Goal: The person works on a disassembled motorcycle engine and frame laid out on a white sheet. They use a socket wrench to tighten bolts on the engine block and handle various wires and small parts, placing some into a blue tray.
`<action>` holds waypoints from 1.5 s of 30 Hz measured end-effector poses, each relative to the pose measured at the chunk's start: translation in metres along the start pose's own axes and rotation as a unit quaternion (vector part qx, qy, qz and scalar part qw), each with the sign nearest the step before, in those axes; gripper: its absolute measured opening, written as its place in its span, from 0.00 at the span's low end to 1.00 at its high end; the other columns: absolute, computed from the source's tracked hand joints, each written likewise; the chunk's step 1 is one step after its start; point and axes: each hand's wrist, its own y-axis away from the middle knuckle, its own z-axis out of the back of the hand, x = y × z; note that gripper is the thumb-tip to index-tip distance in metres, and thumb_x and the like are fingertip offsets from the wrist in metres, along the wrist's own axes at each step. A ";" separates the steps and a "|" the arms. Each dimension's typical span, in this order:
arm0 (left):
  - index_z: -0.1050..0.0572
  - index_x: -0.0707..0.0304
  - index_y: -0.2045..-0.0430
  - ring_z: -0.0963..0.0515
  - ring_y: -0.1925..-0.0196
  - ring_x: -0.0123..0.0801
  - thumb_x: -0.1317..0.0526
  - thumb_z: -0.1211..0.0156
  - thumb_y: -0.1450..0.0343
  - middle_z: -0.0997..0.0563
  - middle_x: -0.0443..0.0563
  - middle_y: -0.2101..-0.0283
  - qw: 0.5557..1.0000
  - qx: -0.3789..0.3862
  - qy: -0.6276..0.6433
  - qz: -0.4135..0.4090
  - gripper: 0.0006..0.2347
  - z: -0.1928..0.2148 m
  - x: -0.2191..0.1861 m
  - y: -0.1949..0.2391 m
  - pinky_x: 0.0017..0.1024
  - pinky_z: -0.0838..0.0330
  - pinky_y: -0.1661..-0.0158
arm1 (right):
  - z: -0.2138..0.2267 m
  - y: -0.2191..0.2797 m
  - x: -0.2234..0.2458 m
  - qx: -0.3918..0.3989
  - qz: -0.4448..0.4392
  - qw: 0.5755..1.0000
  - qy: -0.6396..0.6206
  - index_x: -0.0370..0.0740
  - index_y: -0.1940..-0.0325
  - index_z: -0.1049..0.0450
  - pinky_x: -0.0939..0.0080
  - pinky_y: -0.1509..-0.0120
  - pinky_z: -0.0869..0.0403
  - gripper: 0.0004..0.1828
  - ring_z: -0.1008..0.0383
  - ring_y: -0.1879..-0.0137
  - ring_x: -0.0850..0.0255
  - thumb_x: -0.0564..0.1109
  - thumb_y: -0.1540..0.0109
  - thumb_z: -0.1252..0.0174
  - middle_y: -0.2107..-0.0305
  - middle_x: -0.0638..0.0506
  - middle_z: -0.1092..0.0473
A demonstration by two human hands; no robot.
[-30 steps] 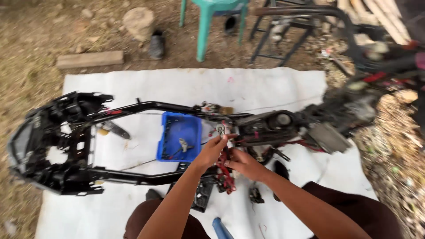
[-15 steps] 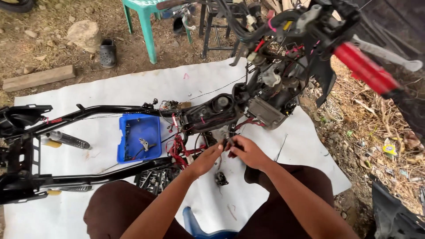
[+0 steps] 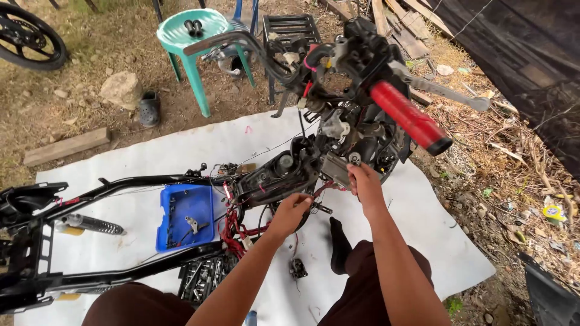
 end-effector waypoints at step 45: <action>0.31 0.46 0.34 0.27 0.35 0.34 0.52 0.45 0.28 0.25 0.43 0.35 0.986 0.023 0.053 0.157 0.24 -0.027 0.145 0.032 0.39 0.28 0.45 | 0.098 -0.019 -0.072 0.048 -0.003 0.883 0.468 0.45 0.51 0.21 0.54 0.57 0.30 0.20 0.25 0.64 0.54 0.60 0.33 0.46 0.73 0.46 0.26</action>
